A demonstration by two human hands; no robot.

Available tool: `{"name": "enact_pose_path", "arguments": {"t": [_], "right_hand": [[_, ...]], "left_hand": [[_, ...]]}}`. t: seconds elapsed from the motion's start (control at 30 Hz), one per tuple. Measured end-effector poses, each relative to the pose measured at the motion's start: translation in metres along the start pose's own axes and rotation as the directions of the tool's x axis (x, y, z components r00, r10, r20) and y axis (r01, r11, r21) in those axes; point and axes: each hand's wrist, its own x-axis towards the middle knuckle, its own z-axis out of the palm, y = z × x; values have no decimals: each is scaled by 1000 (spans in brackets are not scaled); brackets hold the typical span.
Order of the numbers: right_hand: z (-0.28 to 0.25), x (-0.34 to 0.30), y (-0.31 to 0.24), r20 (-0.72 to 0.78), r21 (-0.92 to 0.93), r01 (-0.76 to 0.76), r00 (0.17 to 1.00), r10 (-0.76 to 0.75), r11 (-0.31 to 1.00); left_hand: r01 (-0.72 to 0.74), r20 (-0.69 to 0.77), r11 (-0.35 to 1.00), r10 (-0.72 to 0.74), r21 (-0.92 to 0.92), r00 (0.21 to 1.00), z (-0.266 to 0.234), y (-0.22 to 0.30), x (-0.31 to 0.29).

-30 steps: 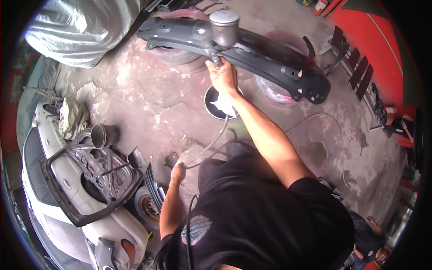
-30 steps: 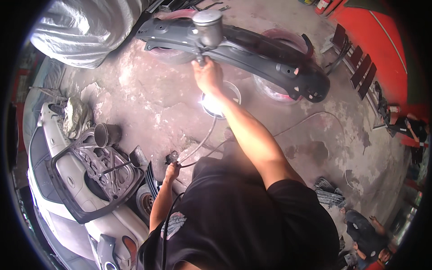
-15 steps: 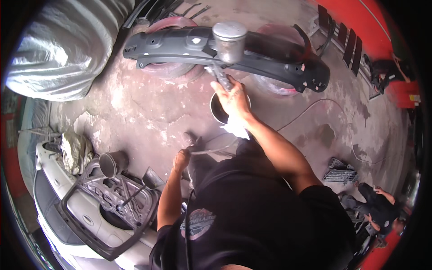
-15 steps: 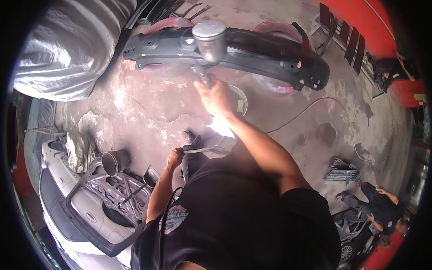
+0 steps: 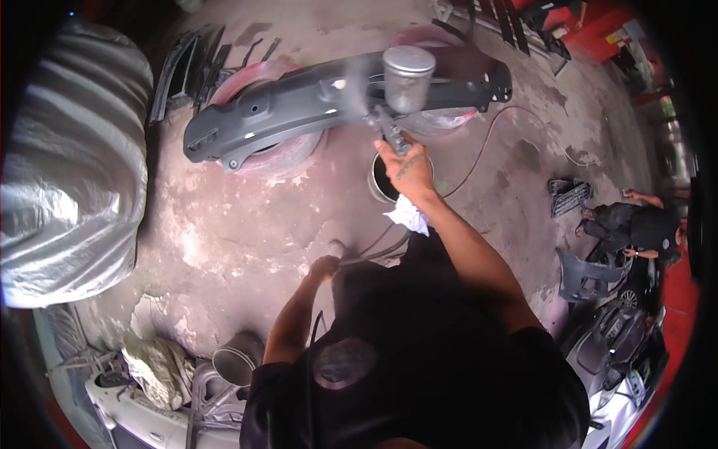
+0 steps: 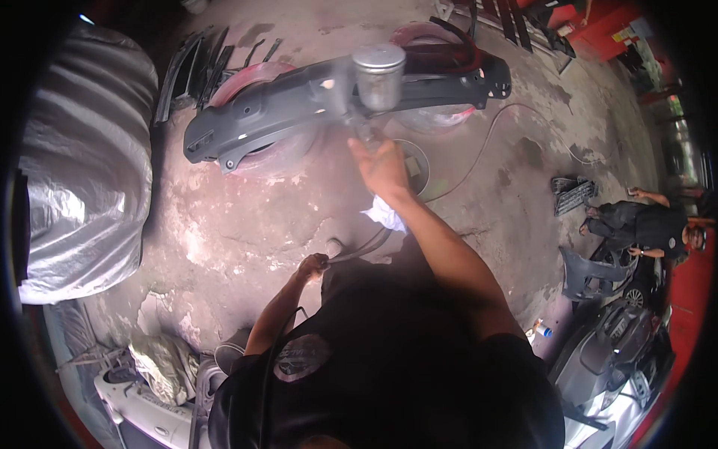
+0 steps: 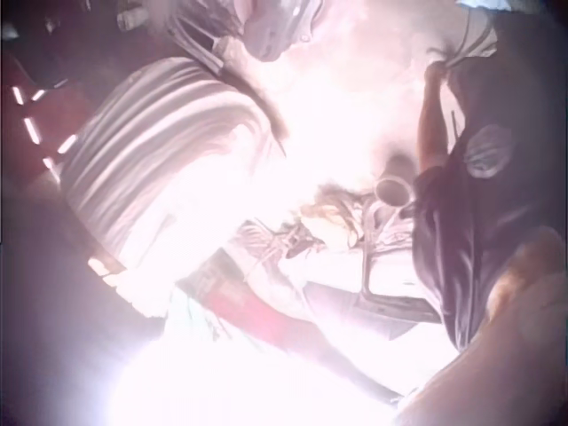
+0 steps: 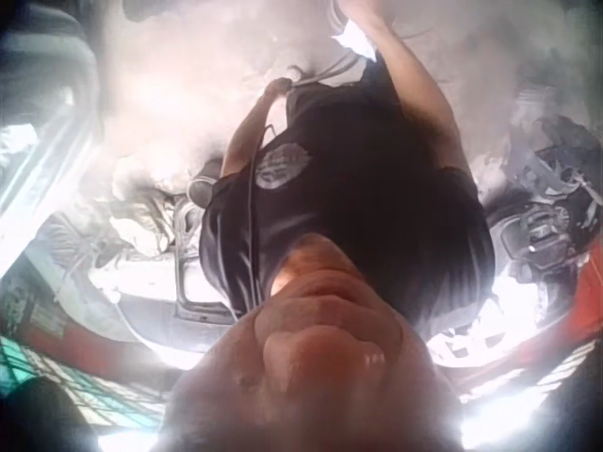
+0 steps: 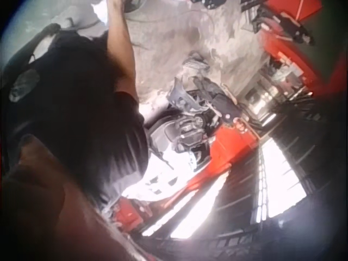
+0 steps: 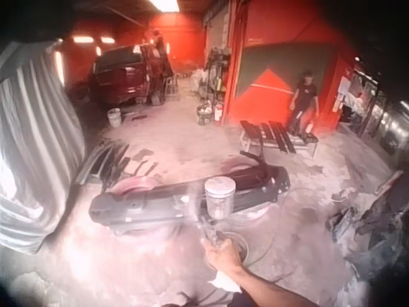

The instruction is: The person uses a spray gun to apply a coating to various black plastic car parts, including a bumper and trim pieces, in a workshop. They handle the parts by hand, moving them to different positions to ensure coverage, and occasionally wipe the parts with a cloth.

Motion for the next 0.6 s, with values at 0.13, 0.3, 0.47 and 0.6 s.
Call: {"name": "enact_pose_path", "arguments": {"t": [0.13, 0.3, 0.47, 0.6], "right_hand": [[42, -29, -30, 64, 148, 1, 998, -11, 989], [12, -36, 19, -284, 66, -29, 958, 47, 997], [-34, -23, 59, -619, 8, -88, 782, 74, 996], [-17, -26, 41, -534, 111, -136, 827, 174, 984]], "left_hand": [[10, 11, 998, -9, -58, 1000, 5, -45, -26], [-12, 73, 999, 9, 42, 997, -6, -29, -35], [-117, -24, 989, 116, -88, 993, -20, -29, -28], [-111, -48, 994, 111, 4, 993, -19, -62, -24]]}}
